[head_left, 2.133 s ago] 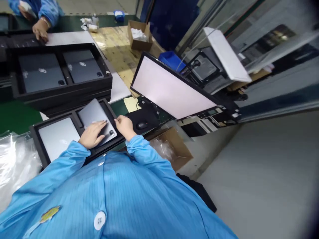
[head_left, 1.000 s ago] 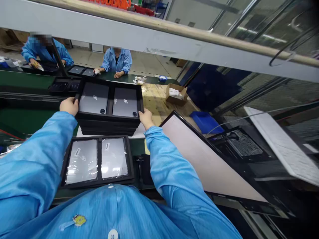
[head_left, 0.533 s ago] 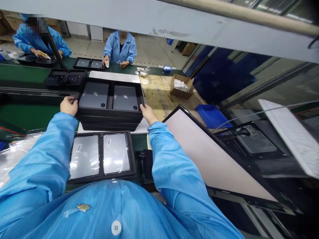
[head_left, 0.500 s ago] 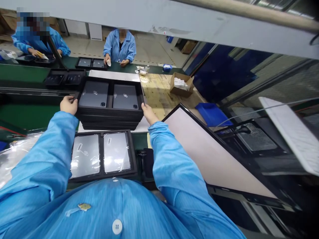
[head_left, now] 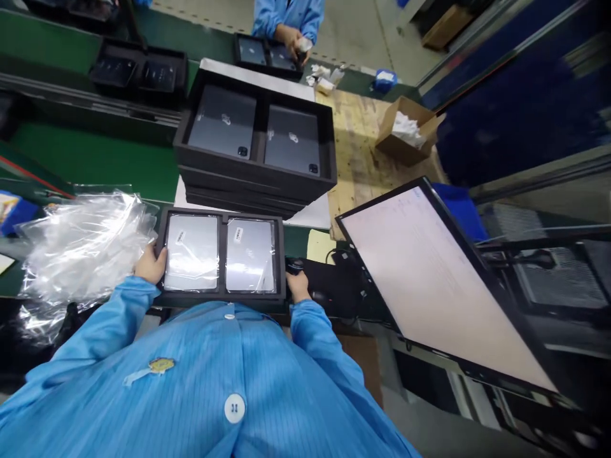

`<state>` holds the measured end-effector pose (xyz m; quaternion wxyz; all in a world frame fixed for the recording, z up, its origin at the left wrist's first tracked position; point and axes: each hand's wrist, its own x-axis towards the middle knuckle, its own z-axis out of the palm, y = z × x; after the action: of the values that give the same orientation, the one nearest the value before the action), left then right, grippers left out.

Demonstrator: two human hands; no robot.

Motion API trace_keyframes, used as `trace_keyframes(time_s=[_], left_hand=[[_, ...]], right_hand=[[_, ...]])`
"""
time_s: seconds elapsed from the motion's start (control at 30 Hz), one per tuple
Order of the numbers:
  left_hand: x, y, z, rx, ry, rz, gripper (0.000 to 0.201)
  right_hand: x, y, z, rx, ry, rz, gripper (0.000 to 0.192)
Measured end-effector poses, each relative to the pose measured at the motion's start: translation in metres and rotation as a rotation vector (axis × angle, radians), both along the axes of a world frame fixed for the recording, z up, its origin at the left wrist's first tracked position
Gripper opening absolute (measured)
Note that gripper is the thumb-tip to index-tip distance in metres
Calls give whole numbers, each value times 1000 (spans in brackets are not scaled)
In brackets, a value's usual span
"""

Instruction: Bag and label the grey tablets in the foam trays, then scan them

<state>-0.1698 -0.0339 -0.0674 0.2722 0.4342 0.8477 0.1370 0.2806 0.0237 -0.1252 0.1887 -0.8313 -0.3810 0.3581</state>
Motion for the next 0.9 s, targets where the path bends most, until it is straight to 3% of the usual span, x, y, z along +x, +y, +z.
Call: trace_keyframes(time_s=[0.1,0.23,0.33,0.43,0.5,0.6,0.73,0.9], left_hand=[[0,2,-7,-33,3,-31,62],[-2,3,-10,-21,-26,-61,62],[-2,0,-14,-13,-45,-70,62],[-2,-2,-18,-6,-72,-71,61],[-2,-2,-19,-6,-85,-81,61],[-2,-2,-17,-22,-94,-93,60],[-2,-2,-15,-25,-112,-100,59],[-2,-2,-13,-23,-123,-97,59]], right_hand=[[-13,30,17,7,-25,5,7],[-43,55,64,193,-90,147,19],[-101,54,103,328,-94,517,21],[-179,46,125,282,-96,1007,22],[-226,42,128,176,-159,1207,23],[-268,43,125,43,-273,1313,28],[-283,48,122,-32,-366,1339,35],[-281,47,120,-20,-354,1316,31]])
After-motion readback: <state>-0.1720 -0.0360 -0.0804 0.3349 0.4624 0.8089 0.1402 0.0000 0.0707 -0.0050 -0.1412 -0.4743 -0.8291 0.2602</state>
